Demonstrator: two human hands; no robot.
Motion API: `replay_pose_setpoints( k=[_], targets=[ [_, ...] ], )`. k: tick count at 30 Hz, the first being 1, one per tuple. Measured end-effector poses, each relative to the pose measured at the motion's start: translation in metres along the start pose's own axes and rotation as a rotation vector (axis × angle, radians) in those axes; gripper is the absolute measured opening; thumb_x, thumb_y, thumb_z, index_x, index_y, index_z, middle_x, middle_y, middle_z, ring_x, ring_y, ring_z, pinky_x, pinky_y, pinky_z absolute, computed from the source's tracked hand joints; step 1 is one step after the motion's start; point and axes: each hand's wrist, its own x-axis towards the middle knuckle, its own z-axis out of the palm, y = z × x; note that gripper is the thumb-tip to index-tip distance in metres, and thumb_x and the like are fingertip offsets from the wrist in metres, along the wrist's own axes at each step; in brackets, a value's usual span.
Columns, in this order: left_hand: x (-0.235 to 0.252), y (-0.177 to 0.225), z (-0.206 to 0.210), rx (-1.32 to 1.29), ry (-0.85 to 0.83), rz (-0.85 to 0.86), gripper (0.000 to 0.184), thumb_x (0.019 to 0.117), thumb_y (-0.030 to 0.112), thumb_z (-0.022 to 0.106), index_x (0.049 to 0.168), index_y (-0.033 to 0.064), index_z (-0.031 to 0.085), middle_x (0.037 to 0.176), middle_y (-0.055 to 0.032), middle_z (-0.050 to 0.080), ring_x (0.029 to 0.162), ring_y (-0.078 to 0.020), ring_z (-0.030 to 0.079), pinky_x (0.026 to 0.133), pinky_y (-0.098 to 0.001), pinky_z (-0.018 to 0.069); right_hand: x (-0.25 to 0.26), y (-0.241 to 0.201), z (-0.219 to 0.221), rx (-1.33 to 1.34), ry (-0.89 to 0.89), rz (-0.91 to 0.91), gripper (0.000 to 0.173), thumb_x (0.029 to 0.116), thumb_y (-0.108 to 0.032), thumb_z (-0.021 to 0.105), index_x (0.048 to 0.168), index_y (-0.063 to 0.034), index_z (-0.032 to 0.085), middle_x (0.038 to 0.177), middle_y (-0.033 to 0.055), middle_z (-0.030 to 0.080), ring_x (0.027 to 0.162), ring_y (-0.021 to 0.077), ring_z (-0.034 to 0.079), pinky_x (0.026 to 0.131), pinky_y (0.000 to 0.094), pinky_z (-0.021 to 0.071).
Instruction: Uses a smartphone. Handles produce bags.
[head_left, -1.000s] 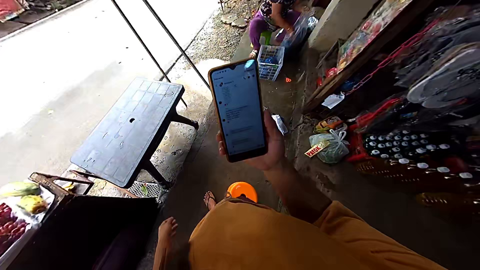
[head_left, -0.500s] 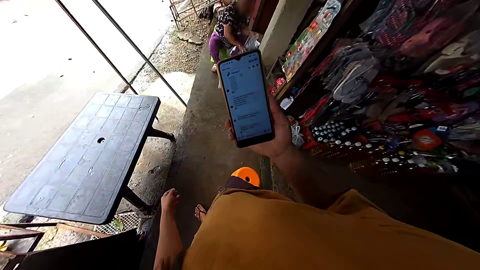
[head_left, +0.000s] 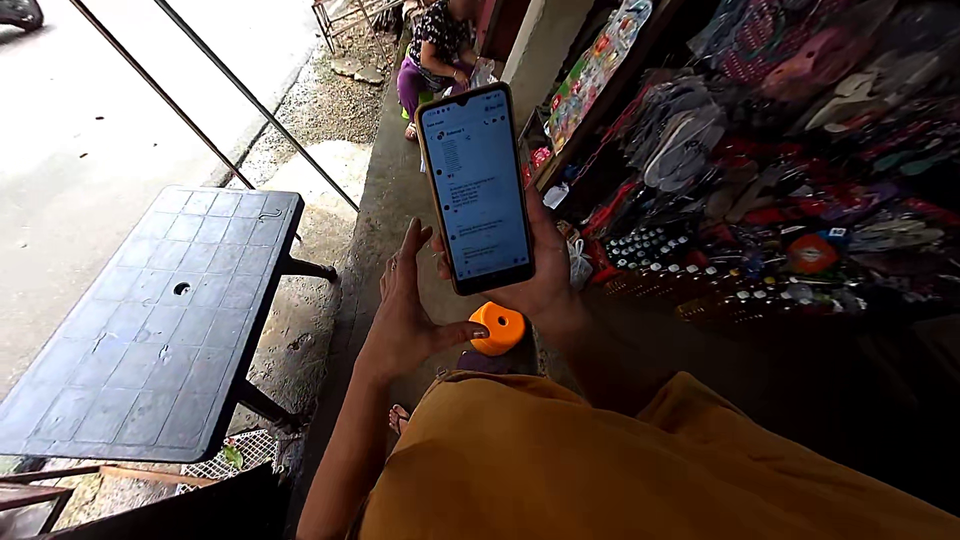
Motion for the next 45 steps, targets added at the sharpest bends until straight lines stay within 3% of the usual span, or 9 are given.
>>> replay_pose_setpoints(
  k=[3, 7, 17, 19, 25, 28, 31, 34, 45],
  targets=[
    [0.012, 0.010, 0.014, 0.115, 0.013, 0.025, 0.139, 0.0661, 0.056, 0.089, 0.166, 0.0137, 0.003, 0.161, -0.0107, 0.037, 0.147, -0.0277, 0.035, 0.121, -0.0587, 0.0231, -0.005, 0.001, -0.006, 0.012, 0.033, -0.019, 0.061, 0.1011, -0.065, 0.043, 0.140, -0.0203, 0.057, 0.131, 0.0145, 0.065, 0.118, 0.0301, 0.065, 0.094, 0.0492, 0.0573],
    [0.021, 0.005, 0.027, 0.161, 0.096, 0.058, 0.131, 0.0697, 0.046, 0.090, 0.165, 0.0108, 0.007, 0.153, -0.0125, 0.045, 0.141, -0.0250, 0.043, 0.118, -0.0631, 0.0224, -0.010, -0.001, -0.011, -0.046, 0.123, -0.023, 0.054, 0.1027, -0.065, 0.040, 0.131, -0.0248, 0.064, 0.121, 0.0039, 0.071, 0.109, 0.0178, 0.070, 0.083, 0.0399, 0.0617],
    [0.053, -0.009, 0.052, 0.216, 0.119, 0.101, 0.127, 0.0718, 0.043, 0.089, 0.164, 0.0073, 0.010, 0.156, -0.0145, 0.043, 0.144, -0.0270, 0.042, 0.120, -0.0649, 0.0195, -0.010, -0.025, -0.042, -0.052, 0.116, -0.043, 0.052, 0.1048, -0.061, 0.038, 0.132, -0.0234, 0.061, 0.118, 0.0027, 0.069, 0.107, 0.0153, 0.069, 0.081, 0.0372, 0.0611],
    [0.064, -0.013, 0.060, 0.232, 0.116, 0.129, 0.124, 0.0722, 0.041, 0.090, 0.164, 0.0056, 0.013, 0.160, -0.0159, 0.038, 0.150, -0.0278, 0.034, 0.122, -0.0663, 0.0106, -0.012, -0.036, -0.052, -0.124, 0.179, -0.058, 0.050, 0.1057, -0.060, 0.036, 0.132, -0.0250, 0.060, 0.119, 0.0008, 0.070, 0.109, 0.0135, 0.069, 0.083, 0.0360, 0.0611],
    [0.108, -0.034, 0.097, 0.213, 0.104, 0.197, 0.120, 0.0715, 0.037, 0.091, 0.161, 0.0037, 0.019, 0.160, -0.0193, 0.034, 0.150, -0.0280, 0.032, 0.124, -0.0577, 0.0153, -0.020, -0.077, -0.093, -0.274, 0.239, -0.144, 0.037, 0.1083, -0.051, 0.037, 0.135, -0.0280, 0.049, 0.127, -0.0033, 0.065, 0.119, 0.0126, 0.064, 0.096, 0.0360, 0.0563],
    [0.136, -0.042, 0.125, 0.155, 0.098, 0.200, 0.121, 0.0710, 0.037, 0.092, 0.160, 0.0024, 0.019, 0.160, -0.0235, 0.032, 0.149, -0.0287, 0.033, 0.124, -0.0512, 0.0227, -0.027, -0.105, -0.118, -0.469, 0.240, -0.157, 0.054, 0.0988, -0.049, 0.063, 0.142, -0.0269, 0.039, 0.127, -0.0059, 0.062, 0.116, 0.0105, 0.064, 0.095, 0.0343, 0.0579],
    [0.166, -0.052, 0.153, 0.105, 0.082, 0.213, 0.119, 0.0716, 0.037, 0.091, 0.160, 0.0043, 0.019, 0.159, -0.0241, 0.030, 0.147, -0.0275, 0.034, 0.120, -0.0465, 0.0300, -0.034, -0.138, -0.139, -0.671, 0.267, -0.118, 0.083, 0.0803, -0.026, 0.083, 0.144, -0.0229, 0.029, 0.123, -0.0063, 0.063, 0.109, 0.0087, 0.067, 0.088, 0.0298, 0.0612],
    [0.195, -0.061, 0.181, 0.080, 0.056, 0.244, 0.117, 0.0716, 0.034, 0.090, 0.161, 0.0070, 0.020, 0.162, -0.0234, 0.026, 0.149, -0.0272, 0.031, 0.121, -0.0441, 0.0290, -0.040, -0.168, -0.158, -0.800, 0.355, -0.071, 0.100, 0.0699, -0.003, 0.082, 0.150, -0.0196, 0.024, 0.127, -0.0016, 0.062, 0.111, 0.0099, 0.068, 0.090, 0.0285, 0.0611],
    [0.270, -0.081, 0.236, 0.185, -0.025, 0.234, 0.118, 0.0698, 0.033, 0.090, 0.162, 0.0101, 0.021, 0.163, -0.0188, 0.027, 0.151, -0.0286, 0.028, 0.123, -0.0520, 0.0214, -0.039, -0.222, -0.221, -1.011, 0.637, -0.037, 0.113, 0.0643, -0.003, 0.086, 0.155, -0.0177, 0.020, 0.132, 0.0027, 0.058, 0.115, 0.0063, 0.064, 0.092, 0.0250, 0.0593]
  ],
)
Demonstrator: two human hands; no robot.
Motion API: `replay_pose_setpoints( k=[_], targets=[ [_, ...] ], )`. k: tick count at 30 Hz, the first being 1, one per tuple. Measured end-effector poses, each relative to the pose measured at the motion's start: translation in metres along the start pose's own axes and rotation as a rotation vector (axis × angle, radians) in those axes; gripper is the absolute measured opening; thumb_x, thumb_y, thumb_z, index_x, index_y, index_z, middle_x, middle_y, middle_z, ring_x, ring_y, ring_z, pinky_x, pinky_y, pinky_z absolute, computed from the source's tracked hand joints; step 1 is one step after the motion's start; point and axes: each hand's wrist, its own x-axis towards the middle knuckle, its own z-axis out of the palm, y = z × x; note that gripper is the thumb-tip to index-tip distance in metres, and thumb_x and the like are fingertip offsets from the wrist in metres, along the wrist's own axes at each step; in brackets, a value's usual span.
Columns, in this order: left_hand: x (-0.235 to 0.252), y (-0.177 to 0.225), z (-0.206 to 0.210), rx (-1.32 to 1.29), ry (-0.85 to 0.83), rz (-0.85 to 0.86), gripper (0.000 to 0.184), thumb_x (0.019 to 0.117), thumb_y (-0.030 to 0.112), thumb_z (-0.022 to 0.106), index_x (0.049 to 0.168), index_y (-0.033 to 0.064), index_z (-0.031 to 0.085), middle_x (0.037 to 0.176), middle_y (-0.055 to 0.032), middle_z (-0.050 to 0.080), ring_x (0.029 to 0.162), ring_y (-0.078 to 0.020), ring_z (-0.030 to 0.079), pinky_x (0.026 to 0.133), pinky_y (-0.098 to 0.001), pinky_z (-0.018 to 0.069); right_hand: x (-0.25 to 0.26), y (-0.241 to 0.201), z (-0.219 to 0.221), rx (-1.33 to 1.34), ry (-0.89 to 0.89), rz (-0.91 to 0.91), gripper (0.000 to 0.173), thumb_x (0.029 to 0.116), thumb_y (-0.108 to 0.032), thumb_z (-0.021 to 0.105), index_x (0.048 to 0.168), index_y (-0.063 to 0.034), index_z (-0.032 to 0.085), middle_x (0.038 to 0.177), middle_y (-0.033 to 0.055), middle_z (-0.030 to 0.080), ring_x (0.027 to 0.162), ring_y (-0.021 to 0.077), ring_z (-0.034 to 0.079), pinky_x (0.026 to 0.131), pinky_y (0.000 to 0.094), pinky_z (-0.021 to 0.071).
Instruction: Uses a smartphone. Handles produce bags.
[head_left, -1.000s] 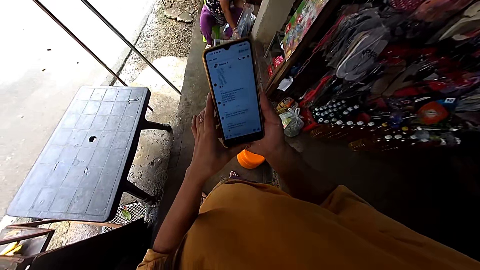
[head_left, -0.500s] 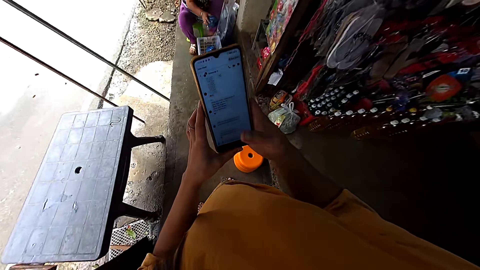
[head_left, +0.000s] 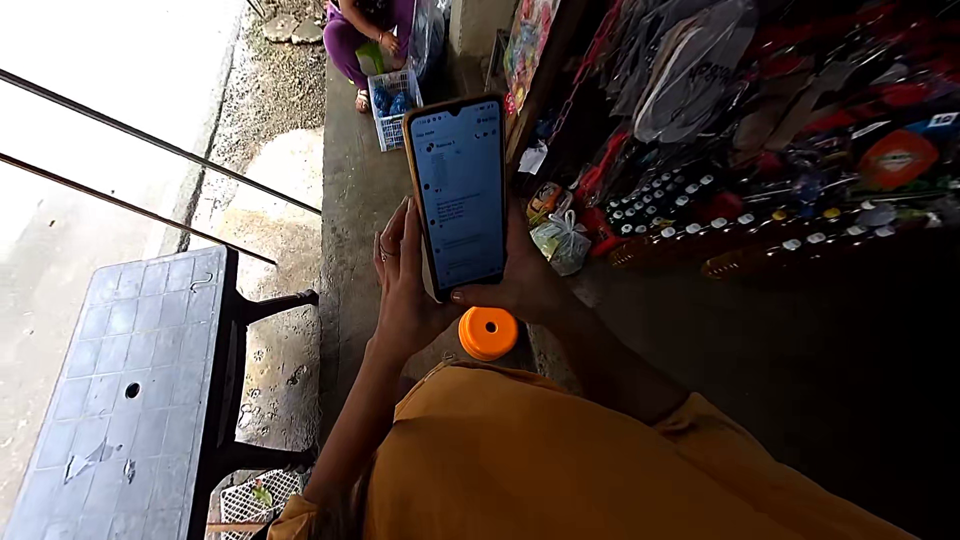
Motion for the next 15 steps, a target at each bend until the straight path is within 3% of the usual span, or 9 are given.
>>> replay_pose_setpoints(
  k=[6, 12, 15],
  targets=[
    [0.031, -0.034, -0.001, 0.028, -0.063, -0.005, 0.118, 0.0709, 0.044, 0.087, 0.163, 0.0151, 0.020, 0.163, -0.0205, 0.030, 0.151, -0.0294, 0.030, 0.123, -0.0590, 0.0160, 0.036, 0.009, -0.004, 0.106, 0.009, 0.068, 0.112, 0.0659, -0.010, 0.085, 0.156, -0.0130, 0.019, 0.130, 0.0032, 0.060, 0.113, 0.0054, 0.066, 0.095, 0.0238, 0.0579],
    [0.071, -0.090, -0.013, -0.057, -0.169, 0.054, 0.115, 0.0729, 0.044, 0.087, 0.163, 0.0136, 0.022, 0.161, -0.0207, 0.031, 0.151, -0.0292, 0.029, 0.123, -0.0598, 0.0158, 0.077, 0.020, 0.017, 0.190, 0.146, 0.066, 0.101, 0.0699, -0.004, 0.081, 0.152, -0.0147, 0.024, 0.125, 0.0007, 0.063, 0.109, 0.0066, 0.068, 0.091, 0.0248, 0.0601],
    [0.093, -0.115, -0.022, -0.096, -0.228, 0.079, 0.116, 0.0721, 0.044, 0.087, 0.163, 0.0163, 0.021, 0.162, -0.0198, 0.031, 0.150, -0.0294, 0.030, 0.122, -0.0557, 0.0219, 0.099, 0.022, 0.028, 0.243, 0.206, 0.058, 0.101, 0.0710, -0.001, 0.080, 0.153, -0.0161, 0.022, 0.126, 0.0009, 0.063, 0.110, 0.0081, 0.068, 0.092, 0.0263, 0.0602]
  ],
)
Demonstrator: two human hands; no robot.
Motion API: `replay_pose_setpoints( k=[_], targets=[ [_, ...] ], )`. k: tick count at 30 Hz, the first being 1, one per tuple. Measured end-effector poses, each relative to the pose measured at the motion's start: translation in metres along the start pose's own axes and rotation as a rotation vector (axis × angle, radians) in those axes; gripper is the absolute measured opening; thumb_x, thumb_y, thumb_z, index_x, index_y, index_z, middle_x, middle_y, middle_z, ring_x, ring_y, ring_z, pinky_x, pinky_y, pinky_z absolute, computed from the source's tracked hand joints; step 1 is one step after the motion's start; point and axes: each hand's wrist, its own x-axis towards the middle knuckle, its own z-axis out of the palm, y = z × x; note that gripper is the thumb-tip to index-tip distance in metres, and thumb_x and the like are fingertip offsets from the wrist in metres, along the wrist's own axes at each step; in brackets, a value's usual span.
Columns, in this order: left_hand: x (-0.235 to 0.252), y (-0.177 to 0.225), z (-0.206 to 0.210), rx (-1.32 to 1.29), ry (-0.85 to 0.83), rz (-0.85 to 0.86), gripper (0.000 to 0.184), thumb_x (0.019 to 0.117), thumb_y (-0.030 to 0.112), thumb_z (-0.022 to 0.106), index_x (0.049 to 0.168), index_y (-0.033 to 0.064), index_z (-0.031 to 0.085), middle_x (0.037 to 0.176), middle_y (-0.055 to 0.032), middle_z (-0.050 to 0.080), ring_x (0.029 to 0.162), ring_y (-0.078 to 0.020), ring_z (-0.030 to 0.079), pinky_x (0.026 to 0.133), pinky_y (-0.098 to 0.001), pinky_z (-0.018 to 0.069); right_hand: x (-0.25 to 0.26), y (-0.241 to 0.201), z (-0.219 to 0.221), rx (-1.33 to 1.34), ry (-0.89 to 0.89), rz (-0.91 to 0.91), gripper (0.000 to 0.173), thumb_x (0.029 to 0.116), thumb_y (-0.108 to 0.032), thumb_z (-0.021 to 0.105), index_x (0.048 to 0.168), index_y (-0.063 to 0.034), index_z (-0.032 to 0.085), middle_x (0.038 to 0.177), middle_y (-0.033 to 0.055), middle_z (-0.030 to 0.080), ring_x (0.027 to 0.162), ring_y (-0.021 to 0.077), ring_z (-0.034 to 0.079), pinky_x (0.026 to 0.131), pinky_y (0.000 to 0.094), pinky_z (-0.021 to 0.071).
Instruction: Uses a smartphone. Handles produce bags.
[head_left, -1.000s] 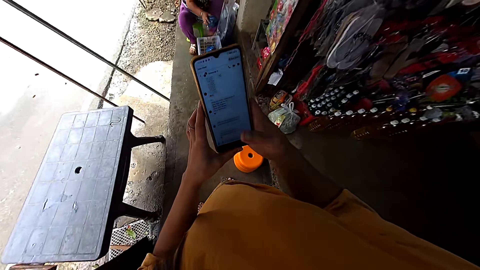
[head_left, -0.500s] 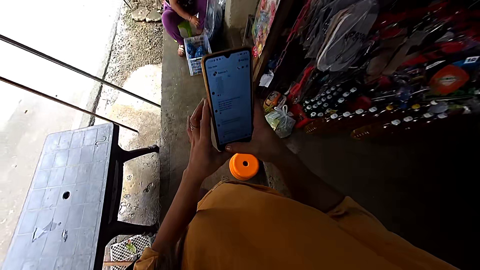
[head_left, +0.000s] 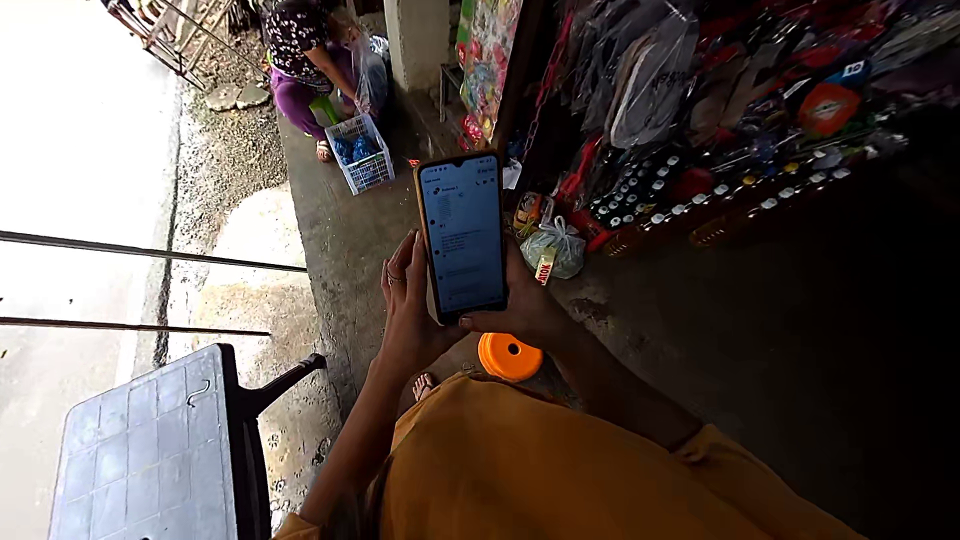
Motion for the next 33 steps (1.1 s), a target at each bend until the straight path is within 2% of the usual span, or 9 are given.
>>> replay_pose_setpoints(
  k=[4, 7, 9, 12, 16, 24, 27, 31, 33],
  targets=[
    [0.020, -0.030, -0.015, -0.057, -0.081, 0.035, 0.116, 0.0722, 0.045, 0.087, 0.164, 0.0151, 0.022, 0.163, -0.0200, 0.029, 0.150, -0.0296, 0.029, 0.121, -0.0525, 0.0253, 0.020, 0.005, 0.016, 0.040, 0.074, -0.023, 0.101, 0.0709, 0.003, 0.079, 0.152, -0.0171, 0.021, 0.126, 0.0023, 0.063, 0.110, 0.0114, 0.069, 0.093, 0.0291, 0.0608],
    [0.031, -0.045, -0.019, -0.097, -0.133, 0.062, 0.116, 0.0734, 0.049, 0.086, 0.164, 0.0177, 0.020, 0.163, -0.0176, 0.028, 0.152, -0.0272, 0.027, 0.123, -0.0568, 0.0183, 0.027, 0.007, 0.025, 0.061, 0.144, -0.021, 0.100, 0.0710, 0.005, 0.079, 0.151, -0.0179, 0.022, 0.126, 0.0027, 0.063, 0.110, 0.0121, 0.069, 0.093, 0.0296, 0.0607],
    [0.037, -0.053, -0.020, -0.120, -0.152, 0.084, 0.116, 0.0736, 0.049, 0.085, 0.164, 0.0152, 0.020, 0.163, -0.0185, 0.029, 0.152, -0.0275, 0.027, 0.123, -0.0585, 0.0149, 0.031, 0.007, 0.030, 0.073, 0.179, -0.015, 0.101, 0.0710, 0.006, 0.078, 0.151, -0.0183, 0.022, 0.127, 0.0032, 0.063, 0.110, 0.0128, 0.069, 0.094, 0.0299, 0.0606],
    [0.043, -0.061, -0.019, -0.141, -0.167, 0.104, 0.116, 0.0738, 0.050, 0.085, 0.164, 0.0146, 0.021, 0.162, -0.0193, 0.029, 0.149, -0.0277, 0.031, 0.122, -0.0552, 0.0203, 0.034, 0.007, 0.033, 0.052, 0.232, -0.014, 0.100, 0.0708, 0.006, 0.078, 0.151, -0.0179, 0.023, 0.127, 0.0035, 0.063, 0.111, 0.0135, 0.069, 0.094, 0.0301, 0.0605],
    [0.049, -0.068, -0.018, -0.177, -0.182, 0.131, 0.115, 0.0739, 0.048, 0.086, 0.164, 0.0154, 0.022, 0.163, -0.0191, 0.029, 0.150, -0.0284, 0.030, 0.122, -0.0552, 0.0214, 0.037, 0.007, 0.038, 0.033, 0.293, -0.008, 0.103, 0.0712, 0.005, 0.078, 0.154, -0.0176, 0.020, 0.128, 0.0045, 0.062, 0.112, 0.0135, 0.068, 0.095, 0.0298, 0.0602],
    [0.049, -0.083, -0.019, -0.214, -0.197, 0.159, 0.114, 0.0757, 0.051, 0.085, 0.164, 0.0177, 0.021, 0.162, -0.0195, 0.028, 0.149, -0.0295, 0.031, 0.121, -0.0535, 0.0254, 0.040, 0.015, 0.046, 0.063, 0.304, -0.029, 0.095, 0.0767, 0.003, 0.076, 0.151, -0.0174, 0.022, 0.127, 0.0039, 0.063, 0.112, 0.0138, 0.069, 0.095, 0.0304, 0.0598],
    [0.050, -0.084, -0.018, -0.213, -0.203, 0.172, 0.117, 0.0736, 0.049, 0.088, 0.163, 0.0131, 0.022, 0.161, -0.0216, 0.029, 0.148, -0.0318, 0.032, 0.120, -0.0536, 0.0278, 0.039, 0.018, 0.045, 0.060, 0.341, -0.089, 0.077, 0.0846, -0.003, 0.071, 0.149, -0.0139, 0.030, 0.125, 0.0035, 0.065, 0.111, 0.0128, 0.068, 0.096, 0.0303, 0.0588],
    [0.048, -0.086, -0.018, -0.187, -0.238, 0.199, 0.121, 0.0722, 0.052, 0.088, 0.164, 0.0135, 0.020, 0.163, -0.0200, 0.029, 0.151, -0.0301, 0.029, 0.122, -0.0615, 0.0157, 0.035, 0.027, 0.040, -0.032, 0.438, -0.161, 0.059, 0.0890, -0.017, 0.070, 0.143, -0.0069, 0.048, 0.125, 0.0044, 0.067, 0.113, 0.0122, 0.066, 0.099, 0.0323, 0.0560],
    [0.048, -0.087, -0.020, -0.184, -0.246, 0.197, 0.121, 0.0715, 0.053, 0.088, 0.164, 0.0141, 0.020, 0.163, -0.0193, 0.029, 0.151, -0.0300, 0.029, 0.122, -0.0617, 0.0162, 0.035, 0.028, 0.039, -0.060, 0.464, -0.147, 0.057, 0.0868, -0.019, 0.071, 0.139, -0.0069, 0.053, 0.122, 0.0037, 0.068, 0.112, 0.0120, 0.066, 0.098, 0.0322, 0.0561]
  ],
)
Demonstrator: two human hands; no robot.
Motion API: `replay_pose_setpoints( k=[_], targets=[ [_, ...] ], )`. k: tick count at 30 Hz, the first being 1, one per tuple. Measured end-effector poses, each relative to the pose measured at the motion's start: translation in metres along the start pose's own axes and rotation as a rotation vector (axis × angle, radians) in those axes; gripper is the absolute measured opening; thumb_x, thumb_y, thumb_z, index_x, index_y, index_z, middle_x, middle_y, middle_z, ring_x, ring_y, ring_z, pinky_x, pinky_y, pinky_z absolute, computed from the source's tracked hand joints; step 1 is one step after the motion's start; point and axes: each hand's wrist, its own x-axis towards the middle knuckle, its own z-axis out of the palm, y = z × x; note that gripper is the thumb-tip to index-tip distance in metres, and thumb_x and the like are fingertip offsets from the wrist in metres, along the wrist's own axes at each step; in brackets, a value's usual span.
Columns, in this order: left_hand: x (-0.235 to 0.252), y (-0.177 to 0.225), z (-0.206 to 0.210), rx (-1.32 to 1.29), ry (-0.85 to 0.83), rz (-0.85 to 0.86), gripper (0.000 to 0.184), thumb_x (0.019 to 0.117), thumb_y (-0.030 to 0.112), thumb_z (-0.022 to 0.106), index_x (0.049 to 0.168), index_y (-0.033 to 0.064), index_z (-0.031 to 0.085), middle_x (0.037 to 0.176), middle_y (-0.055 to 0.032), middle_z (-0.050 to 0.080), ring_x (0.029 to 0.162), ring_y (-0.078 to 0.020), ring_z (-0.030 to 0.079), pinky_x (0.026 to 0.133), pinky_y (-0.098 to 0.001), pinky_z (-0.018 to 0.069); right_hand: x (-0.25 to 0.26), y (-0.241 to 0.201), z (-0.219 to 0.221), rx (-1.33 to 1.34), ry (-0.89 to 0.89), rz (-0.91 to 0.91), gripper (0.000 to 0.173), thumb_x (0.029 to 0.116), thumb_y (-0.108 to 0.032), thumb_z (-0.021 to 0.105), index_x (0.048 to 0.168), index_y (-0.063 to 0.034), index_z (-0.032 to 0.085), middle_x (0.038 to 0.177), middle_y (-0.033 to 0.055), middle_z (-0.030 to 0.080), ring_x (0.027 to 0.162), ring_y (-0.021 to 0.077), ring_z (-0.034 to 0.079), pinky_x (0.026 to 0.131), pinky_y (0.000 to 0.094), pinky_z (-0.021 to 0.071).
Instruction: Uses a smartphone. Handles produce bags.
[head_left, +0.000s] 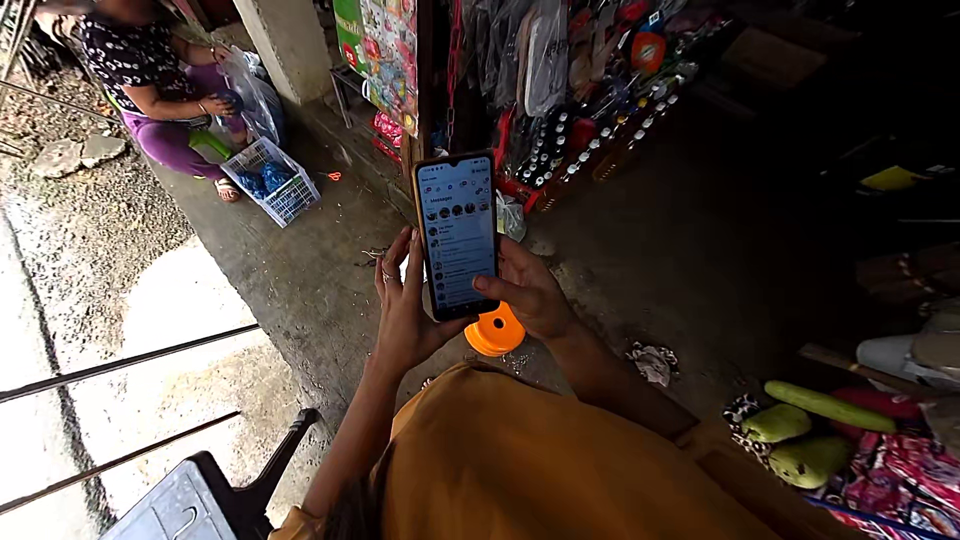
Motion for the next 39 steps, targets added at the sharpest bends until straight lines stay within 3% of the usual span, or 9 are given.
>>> replay_pose_setpoints(
  k=[7, 13, 17, 21, 25, 29, 31, 35, 39],
  targets=[
    [-0.003, -0.002, -0.005, 0.023, 0.010, -0.013, 0.120, 0.0707, 0.054, 0.088, 0.163, 0.0126, 0.024, 0.162, -0.0222, 0.029, 0.149, -0.0354, 0.032, 0.119, -0.0596, 0.0254, 0.001, 0.001, 0.004, 0.004, -0.001, 0.021, 0.058, 0.0836, -0.006, 0.070, 0.139, -0.0040, 0.054, 0.124, 0.0061, 0.068, 0.113, 0.0136, 0.067, 0.100, 0.0313, 0.0562],
    [-0.003, -0.005, -0.009, 0.042, 0.019, -0.018, 0.121, 0.0704, 0.053, 0.089, 0.163, 0.0141, 0.023, 0.162, -0.0204, 0.029, 0.150, -0.0319, 0.031, 0.121, -0.0594, 0.0212, 0.005, 0.002, 0.007, -0.007, -0.008, 0.021, 0.057, 0.0826, -0.004, 0.069, 0.138, -0.0042, 0.055, 0.124, 0.0059, 0.068, 0.114, 0.0132, 0.067, 0.100, 0.0306, 0.0563],
    [-0.002, -0.005, -0.012, 0.060, 0.019, -0.025, 0.121, 0.0704, 0.053, 0.089, 0.164, 0.0178, 0.021, 0.162, -0.0198, 0.029, 0.152, -0.0295, 0.029, 0.122, -0.0636, 0.0150, 0.011, 0.003, 0.009, 0.003, -0.003, -0.033, 0.046, 0.0893, -0.011, 0.066, 0.134, -0.0035, 0.060, 0.120, 0.0043, 0.070, 0.111, 0.0113, 0.067, 0.101, 0.0302, 0.0546],
    [-0.002, 0.002, -0.008, 0.022, 0.005, -0.059, 0.119, 0.0666, 0.048, 0.092, 0.160, 0.0061, 0.032, 0.160, -0.0272, 0.032, 0.148, -0.0409, 0.034, 0.118, -0.0712, 0.0191, 0.007, 0.010, 0.002, -0.011, 0.025, -0.104, 0.038, 0.0989, -0.015, 0.056, 0.132, 0.0028, 0.060, 0.120, 0.0051, 0.071, 0.112, 0.0120, 0.068, 0.102, 0.0314, 0.0554],
    [0.008, 0.012, -0.019, 0.077, 0.010, -0.036, 0.117, 0.0572, 0.037, 0.097, 0.152, -0.0029, 0.043, 0.155, -0.0325, 0.039, 0.142, -0.0466, 0.043, 0.115, -0.0750, 0.0236, 0.015, 0.013, 0.007, 0.012, 0.041, -0.125, 0.032, 0.1003, -0.021, 0.054, 0.126, -0.0068, 0.066, 0.116, -0.0063, 0.073, 0.111, 0.0054, 0.067, 0.100, 0.0268, 0.0553],
    [0.011, 0.006, -0.022, 0.168, 0.029, 0.022, 0.117, 0.0562, 0.040, 0.098, 0.152, -0.0004, 0.045, 0.153, -0.0324, 0.042, 0.142, -0.0448, 0.044, 0.115, -0.0742, 0.0224, 0.023, 0.010, 0.010, 0.007, 0.045, -0.105, 0.029, 0.1033, -0.005, 0.040, 0.113, -0.0140, 0.066, 0.105, -0.0189, 0.073, 0.103, -0.0057, 0.066, 0.099, 0.0197, 0.0538],
    [0.010, 0.003, -0.023, 0.199, 0.034, 0.027, 0.116, 0.0564, 0.038, 0.098, 0.153, 0.0019, 0.044, 0.153, -0.0318, 0.042, 0.143, -0.0440, 0.043, 0.115, -0.0744, 0.0212, 0.026, 0.011, 0.012, 0.010, 0.030, -0.082, 0.027, 0.1014, 0.000, 0.042, 0.115, -0.0088, 0.064, 0.105, -0.0166, 0.073, 0.103, -0.0054, 0.067, 0.099, 0.0201, 0.0542],
    [0.007, 0.001, -0.025, 0.218, 0.044, -0.002, 0.116, 0.0561, 0.037, 0.098, 0.153, 0.0019, 0.045, 0.154, -0.0310, 0.042, 0.142, -0.0432, 0.045, 0.115, -0.0742, 0.0221, 0.029, 0.011, 0.011, 0.043, -0.101, -0.029, 0.047, 0.0827, 0.012, 0.051, 0.129, 0.0029, 0.050, 0.113, -0.0091, 0.069, 0.107, -0.0022, 0.066, 0.099, 0.0211, 0.0544],
    [0.004, 0.001, -0.028, 0.219, 0.055, -0.026, 0.118, 0.0549, 0.037, 0.099, 0.153, 0.0008, 0.045, 0.153, -0.0309, 0.042, 0.141, -0.0434, 0.045, 0.115, -0.0745, 0.0217, 0.034, 0.013, 0.008, 0.114, -0.203, -0.023, 0.042, 0.0883, 0.007, 0.046, 0.128, -0.0041, 0.054, 0.114, -0.0118, 0.071, 0.109, -0.0002, 0.066, 0.103, 0.0246, 0.0529]
  ],
)
